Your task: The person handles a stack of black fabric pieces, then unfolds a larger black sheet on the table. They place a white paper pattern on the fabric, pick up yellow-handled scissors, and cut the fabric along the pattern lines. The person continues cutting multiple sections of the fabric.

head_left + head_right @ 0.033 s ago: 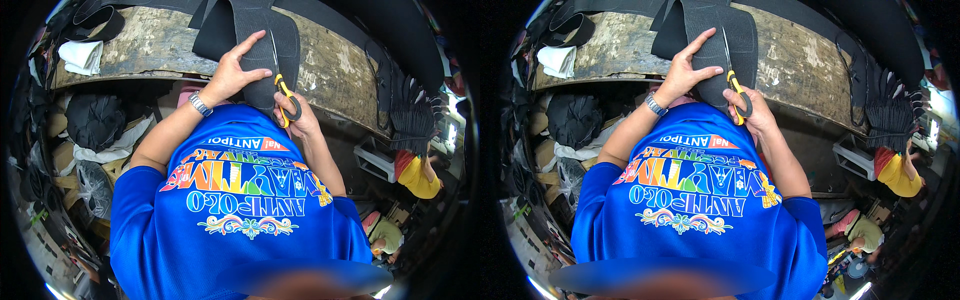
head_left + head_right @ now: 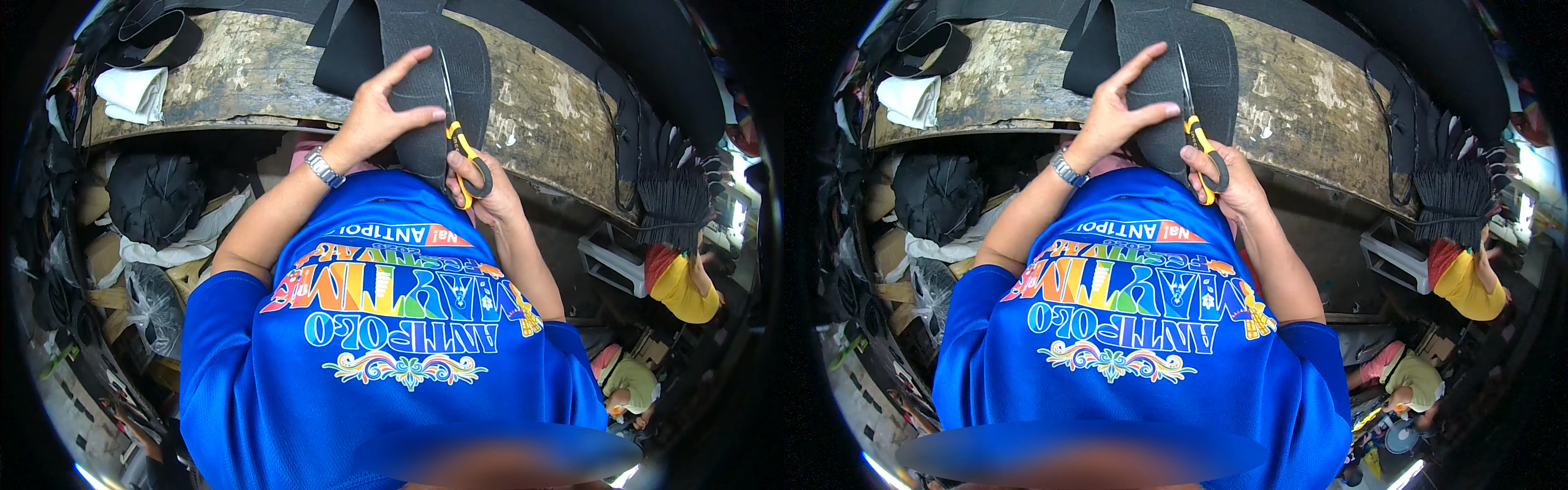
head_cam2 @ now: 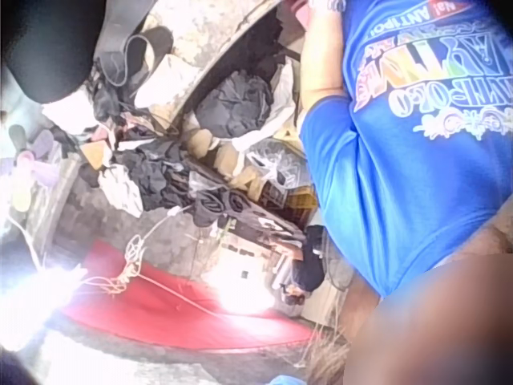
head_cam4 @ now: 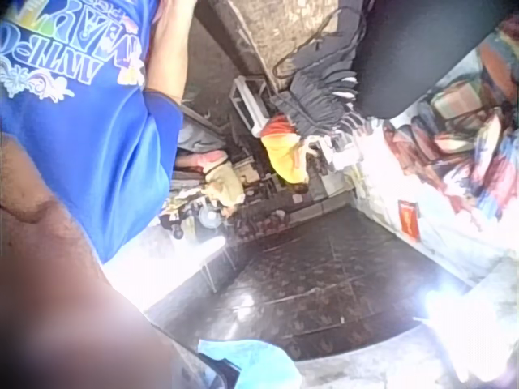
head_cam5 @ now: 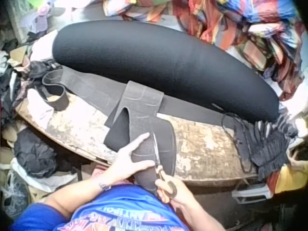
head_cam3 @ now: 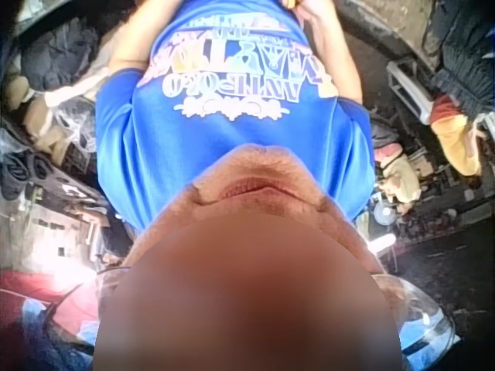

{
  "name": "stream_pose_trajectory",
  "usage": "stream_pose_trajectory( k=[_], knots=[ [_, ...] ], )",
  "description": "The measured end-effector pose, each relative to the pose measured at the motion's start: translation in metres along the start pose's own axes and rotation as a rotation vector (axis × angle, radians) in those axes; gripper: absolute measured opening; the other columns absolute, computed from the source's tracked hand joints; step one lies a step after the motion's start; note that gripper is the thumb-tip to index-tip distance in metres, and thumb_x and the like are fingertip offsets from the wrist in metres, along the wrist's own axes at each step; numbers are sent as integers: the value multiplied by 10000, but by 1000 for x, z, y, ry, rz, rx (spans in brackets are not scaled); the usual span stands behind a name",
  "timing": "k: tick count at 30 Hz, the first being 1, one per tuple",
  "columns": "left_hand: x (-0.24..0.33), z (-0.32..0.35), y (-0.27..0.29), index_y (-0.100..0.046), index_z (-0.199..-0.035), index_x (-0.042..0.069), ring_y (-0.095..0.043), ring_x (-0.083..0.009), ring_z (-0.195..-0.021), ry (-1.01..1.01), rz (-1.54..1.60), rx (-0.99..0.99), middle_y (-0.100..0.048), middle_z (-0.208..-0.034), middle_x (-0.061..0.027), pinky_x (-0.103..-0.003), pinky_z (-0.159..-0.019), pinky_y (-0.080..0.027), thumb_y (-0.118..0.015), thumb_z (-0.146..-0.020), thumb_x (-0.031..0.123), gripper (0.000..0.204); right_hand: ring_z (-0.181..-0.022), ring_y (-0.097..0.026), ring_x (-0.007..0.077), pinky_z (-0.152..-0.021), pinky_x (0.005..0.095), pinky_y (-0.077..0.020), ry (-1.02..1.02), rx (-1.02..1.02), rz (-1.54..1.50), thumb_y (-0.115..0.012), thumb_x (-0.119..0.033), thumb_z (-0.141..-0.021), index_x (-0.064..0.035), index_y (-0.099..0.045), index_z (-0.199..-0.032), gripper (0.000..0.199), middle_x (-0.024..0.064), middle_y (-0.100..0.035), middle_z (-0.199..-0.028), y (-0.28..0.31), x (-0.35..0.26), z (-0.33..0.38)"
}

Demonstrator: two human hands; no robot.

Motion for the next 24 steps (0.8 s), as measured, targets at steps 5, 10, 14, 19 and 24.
stream_pose_trajectory(
  k=[5,10,14,19,24],
  knots=[
    [1,-41,33,-517,-1418,35,-596,-163,-1149,21,16,68,-615,-1304,-113,-298,-987,-495,-830,-779,81,713,-480,-511,76,-454,202,-401,-2,-77,26,-721,-335,-917,-72,-583,-864,303,23,-564,-624,-4,0,6],
    [-2,-35,23,-438,-1488,51,-517,-173,-1275,-52,-54,-79,-538,-1419,-111,-309,-1089,-415,-813,-783,47,799,-532,-554,118,-501,229,-446,-13,-117,-46,-690,-363,-935,-59,-582,-878,328,59,-590,-683,-7,-1,4],
    [-2,-18,15,-433,-1490,74,-513,-204,-1303,-108,-106,26,-522,-1451,-156,-324,-1089,-410,-859,-737,126,866,-546,-547,125,-517,239,-454,38,-92,-73,-680,-379,-941,-55,-585,-894,341,64,-588,-714,-9,1,1],
    [-1,-13,18,-357,-1523,26,-411,-201,-1393,-78,-118,31,-406,-1547,-128,-335,-1160,-323,-825,-763,46,893,-504,-508,91,-474,213,-413,31,-70,-51,-696,-371,-934,-71,-576,-876,329,34,-561,-655,-14,4,3],
    [-1,-9,16,-352,-1522,14,-379,-202,-1417,-81,-99,30,-385,-1562,-124,-335,-1170,-303,-826,-755,30,902,-494,-511,91,-459,213,-403,11,-43,-15,-706,-388,-925,-70,-577,-856,349,33,-561,-636,-13,2,5]
  ],
)
Point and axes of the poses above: each hand's wrist, its own z-axis away from the middle knuckle, its own y-axis out of the back of the hand, x = y × z, the point moved 5 cm from there along -z, towards the middle knuckle
